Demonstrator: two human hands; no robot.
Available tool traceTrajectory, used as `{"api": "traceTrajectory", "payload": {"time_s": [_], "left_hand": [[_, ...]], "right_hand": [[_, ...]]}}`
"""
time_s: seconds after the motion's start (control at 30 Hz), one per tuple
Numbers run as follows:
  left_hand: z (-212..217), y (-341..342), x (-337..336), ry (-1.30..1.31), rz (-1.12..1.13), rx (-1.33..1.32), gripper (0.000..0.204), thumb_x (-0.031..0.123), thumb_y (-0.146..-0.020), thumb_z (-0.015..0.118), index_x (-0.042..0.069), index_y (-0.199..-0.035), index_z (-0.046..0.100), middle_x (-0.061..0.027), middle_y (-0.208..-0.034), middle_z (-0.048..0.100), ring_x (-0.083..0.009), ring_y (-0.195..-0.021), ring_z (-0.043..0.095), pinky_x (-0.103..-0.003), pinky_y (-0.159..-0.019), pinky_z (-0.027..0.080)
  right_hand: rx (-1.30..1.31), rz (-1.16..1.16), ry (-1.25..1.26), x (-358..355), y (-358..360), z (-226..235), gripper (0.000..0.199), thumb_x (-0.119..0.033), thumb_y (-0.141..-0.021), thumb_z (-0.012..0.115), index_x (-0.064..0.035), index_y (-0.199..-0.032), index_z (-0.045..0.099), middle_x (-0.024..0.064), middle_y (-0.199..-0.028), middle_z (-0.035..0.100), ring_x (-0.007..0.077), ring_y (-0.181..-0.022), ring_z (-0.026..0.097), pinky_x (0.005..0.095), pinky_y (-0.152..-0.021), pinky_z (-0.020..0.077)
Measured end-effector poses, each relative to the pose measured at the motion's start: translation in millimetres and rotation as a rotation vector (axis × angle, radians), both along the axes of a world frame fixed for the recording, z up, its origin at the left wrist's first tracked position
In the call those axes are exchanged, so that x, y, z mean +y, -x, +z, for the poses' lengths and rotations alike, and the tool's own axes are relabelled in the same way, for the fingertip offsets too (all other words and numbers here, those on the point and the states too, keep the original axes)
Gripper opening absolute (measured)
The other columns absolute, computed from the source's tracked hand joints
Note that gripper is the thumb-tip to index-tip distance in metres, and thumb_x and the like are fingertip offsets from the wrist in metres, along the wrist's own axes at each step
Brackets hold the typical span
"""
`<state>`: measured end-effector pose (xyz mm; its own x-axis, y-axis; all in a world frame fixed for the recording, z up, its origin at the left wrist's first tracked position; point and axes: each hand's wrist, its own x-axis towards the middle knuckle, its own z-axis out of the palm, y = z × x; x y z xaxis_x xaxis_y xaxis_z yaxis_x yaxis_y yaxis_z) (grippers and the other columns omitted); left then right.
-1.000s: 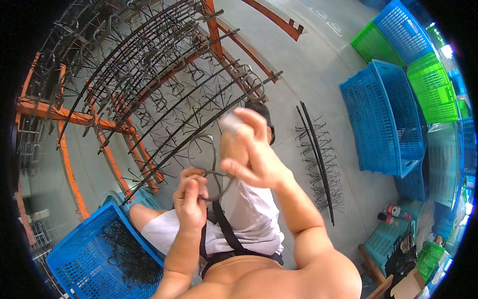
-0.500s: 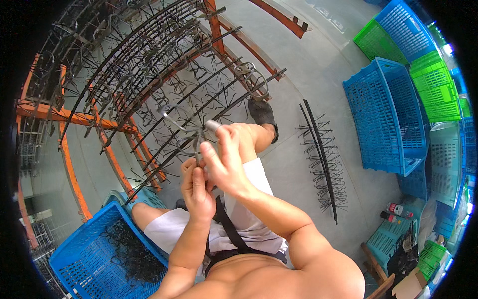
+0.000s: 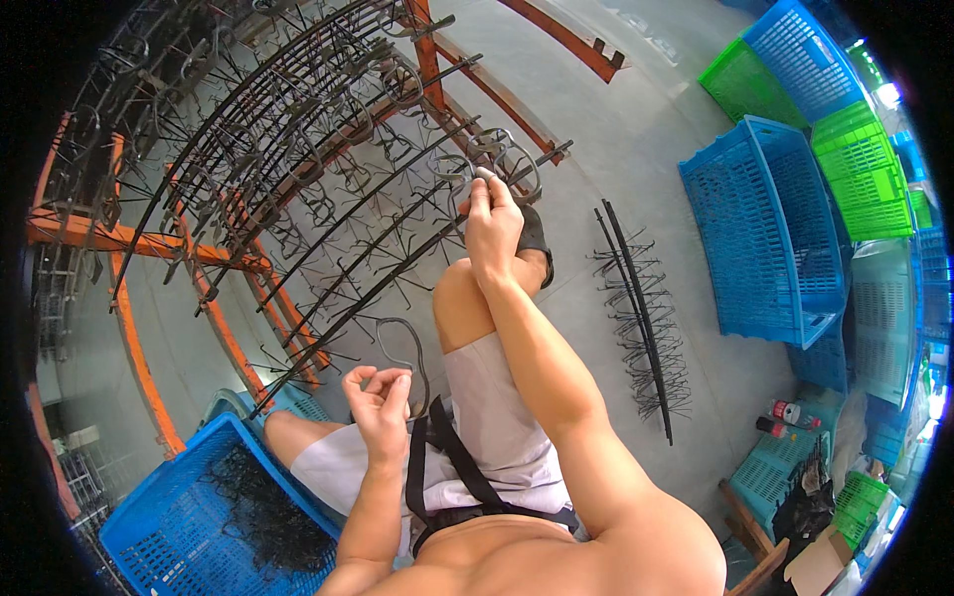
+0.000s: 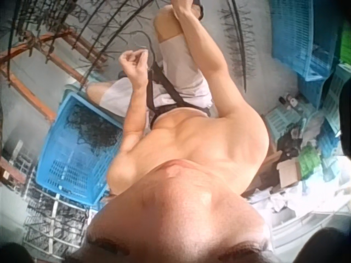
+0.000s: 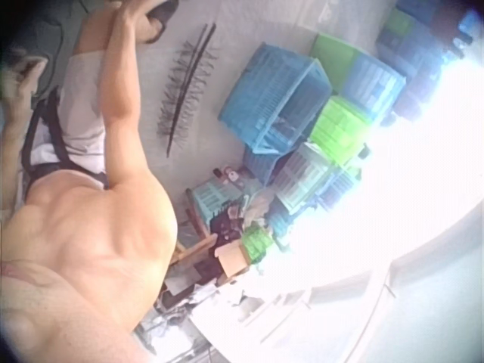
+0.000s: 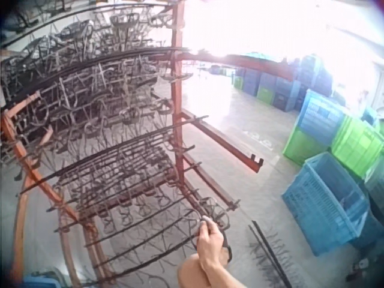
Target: The person repeatedly picks small black plastic clips from a blue basket and attaches them to metal hooks on a multi-tiered orange rack. The person works continuously, moving along the rack to fill available slots.
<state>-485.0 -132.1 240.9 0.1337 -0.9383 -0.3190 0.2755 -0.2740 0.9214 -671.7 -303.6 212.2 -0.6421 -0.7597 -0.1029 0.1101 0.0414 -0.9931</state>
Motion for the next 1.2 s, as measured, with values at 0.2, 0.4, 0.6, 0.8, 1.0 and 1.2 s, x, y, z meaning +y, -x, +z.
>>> {"api": "traceTrajectory", "payload": {"time_s": [0.2,0.4,0.6,0.8,1.0,1.2], "left_hand": [[3,-17,-3,-0.351,0.119,0.281,0.026,0.008,-0.086,0.059,0.011,-0.105,0.042,0.002,-0.075,0.047,-0.0031,-0.047,0.036,-0.018,-0.038,0.025],[-3,-8,-17,-0.497,-0.146,0.503,0.013,0.012,-0.088,0.057,0.008,-0.1,0.054,0.0059,-0.068,0.043,-0.0024,-0.047,0.034,-0.017,-0.038,0.026],[9,-16,-18,-0.236,-0.17,0.563,0.007,0.01,-0.09,0.052,0.008,-0.096,0.055,-0.0082,-0.101,0.059,-0.0065,-0.059,0.044,-0.019,-0.048,0.036],[23,-18,-33,-0.016,-0.058,0.475,0.01,0.008,-0.089,0.055,0.007,-0.099,0.054,-0.0108,-0.097,0.06,-0.0116,-0.065,0.052,-0.026,-0.054,0.048],[25,-16,-55,0.056,-0.028,0.525,0.014,0.005,-0.086,0.059,0.006,-0.1,0.056,-0.0102,-0.097,0.063,-0.0196,-0.074,0.064,-0.034,-0.069,0.057],[16,5,-72,0.153,0.057,0.44,0.013,0.009,-0.084,0.064,0.009,-0.095,0.058,-0.0082,-0.101,0.064,-0.0161,-0.088,0.061,-0.029,-0.082,0.047]], "right_hand": [[-0.094,0.033,0.048,-7,2,-4,0.021,-0.012,-0.092,0.05,-0.0001,-0.105,0.062,-0.0033,-0.06,0.049,0.0023,-0.046,0.038,0.0182,-0.04,0.0289],[-0.083,0.123,-0.041,-11,2,7,0.022,-0.012,-0.09,0.05,0.0005,-0.104,0.063,-0.0059,-0.058,0.045,0.0025,-0.048,0.036,0.0198,-0.042,0.0287],[-0.056,0.2,0.013,-13,0,5,0.021,-0.014,-0.09,0.052,-0.001,-0.101,0.064,-0.0083,-0.058,0.044,0.0013,-0.05,0.036,0.0202,-0.042,0.0275],[0.252,0.21,0.032,-4,-21,-6,0.023,-0.018,-0.09,0.056,-0.0004,-0.103,0.062,-0.0004,-0.06,0.053,0.0075,-0.054,0.043,0.0228,-0.051,0.0378],[0.496,0.277,-0.045,-12,-1,7,0.021,-0.021,-0.089,0.057,-0.0038,-0.099,0.063,0.0156,-0.063,0.057,0.0213,-0.053,0.053,0.0318,-0.055,0.0445],[1.084,0.231,-0.014,37,-8,34,0.039,-0.023,-0.085,0.058,-0.0051,-0.119,0.053,0.0205,-0.111,0.048,0.0386,-0.099,0.046,0.0464,-0.087,0.0385]]}}
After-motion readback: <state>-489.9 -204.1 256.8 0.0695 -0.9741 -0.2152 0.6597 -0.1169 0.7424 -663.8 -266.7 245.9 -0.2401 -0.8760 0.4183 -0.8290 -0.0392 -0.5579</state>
